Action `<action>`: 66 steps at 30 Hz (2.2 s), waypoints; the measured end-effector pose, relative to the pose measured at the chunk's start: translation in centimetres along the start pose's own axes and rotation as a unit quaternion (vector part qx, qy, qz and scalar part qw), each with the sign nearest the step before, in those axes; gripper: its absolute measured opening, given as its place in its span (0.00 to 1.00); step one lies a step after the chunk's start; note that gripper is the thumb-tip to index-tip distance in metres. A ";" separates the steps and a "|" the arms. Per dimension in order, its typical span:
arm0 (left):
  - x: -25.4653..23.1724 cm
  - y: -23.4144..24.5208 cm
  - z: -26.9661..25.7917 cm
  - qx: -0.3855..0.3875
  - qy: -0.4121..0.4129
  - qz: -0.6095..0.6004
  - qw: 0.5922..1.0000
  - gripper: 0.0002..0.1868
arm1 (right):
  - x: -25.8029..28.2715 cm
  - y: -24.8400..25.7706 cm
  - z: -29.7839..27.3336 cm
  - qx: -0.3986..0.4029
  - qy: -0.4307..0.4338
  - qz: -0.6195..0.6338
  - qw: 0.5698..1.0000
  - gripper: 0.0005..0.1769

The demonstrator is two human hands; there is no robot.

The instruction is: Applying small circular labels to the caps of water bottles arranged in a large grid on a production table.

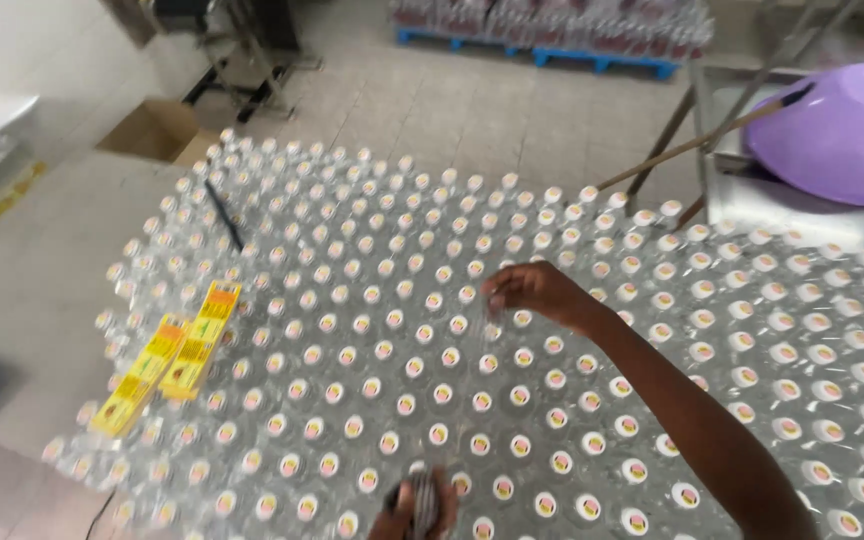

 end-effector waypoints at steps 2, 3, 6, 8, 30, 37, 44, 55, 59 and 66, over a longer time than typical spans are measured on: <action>-4.6 -12.6 -0.7 -0.037 -0.008 -0.016 0.999 0.35 | 2.9 -4.7 -3.9 0.068 -0.084 -0.067 0.992 0.17; -5.5 -15.4 -2.0 -0.058 -0.010 -0.024 0.998 0.35 | 3.5 -6.4 -4.7 0.086 -0.097 -0.060 0.990 0.17; -7.5 -21.8 -5.0 0.082 -0.036 0.098 0.991 0.30 | 4.6 -10.4 -7.9 0.108 -0.128 -0.169 0.971 0.17; -8.4 -24.4 -5.6 0.196 -0.047 0.189 0.961 0.30 | 5.6 -11.8 -9.2 0.086 -0.121 -0.248 0.957 0.15; -2.0 -3.8 -3.7 -0.100 0.064 0.154 0.981 0.36 | -10.2 14.6 10.8 -0.364 0.155 -0.269 0.878 0.12; -1.6 -1.8 -2.9 -0.089 0.012 0.156 0.984 0.35 | -12.0 15.0 9.9 -0.343 0.141 -0.354 0.858 0.09; -1.6 -2.8 -3.4 -0.090 0.074 0.153 0.981 0.37 | -12.0 15.2 8.2 -0.311 0.075 -0.459 0.829 0.06; -1.5 -3.5 -3.3 -0.052 0.094 0.110 0.988 0.38 | -8.5 12.4 9.0 -0.280 -0.044 -0.582 0.762 0.18; -2.0 -9.6 -5.0 0.006 -0.044 0.136 0.990 0.31 | -0.5 1.5 1.2 -0.163 -0.003 -0.383 0.909 0.16; -5.2 -20.9 -9.8 0.117 -0.060 0.240 0.962 0.32 | 3.3 -13.7 -13.9 0.201 -0.010 -0.278 0.939 0.28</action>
Point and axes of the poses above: each hand's wrist, its own z-axis towards the middle knuckle, its own y-axis out of the back of the hand, x = y × z, the point moved 1 cm from there along z, towards the middle knuckle, and after that the axes turned 13 degrees about -y, right-handed, at the moved point
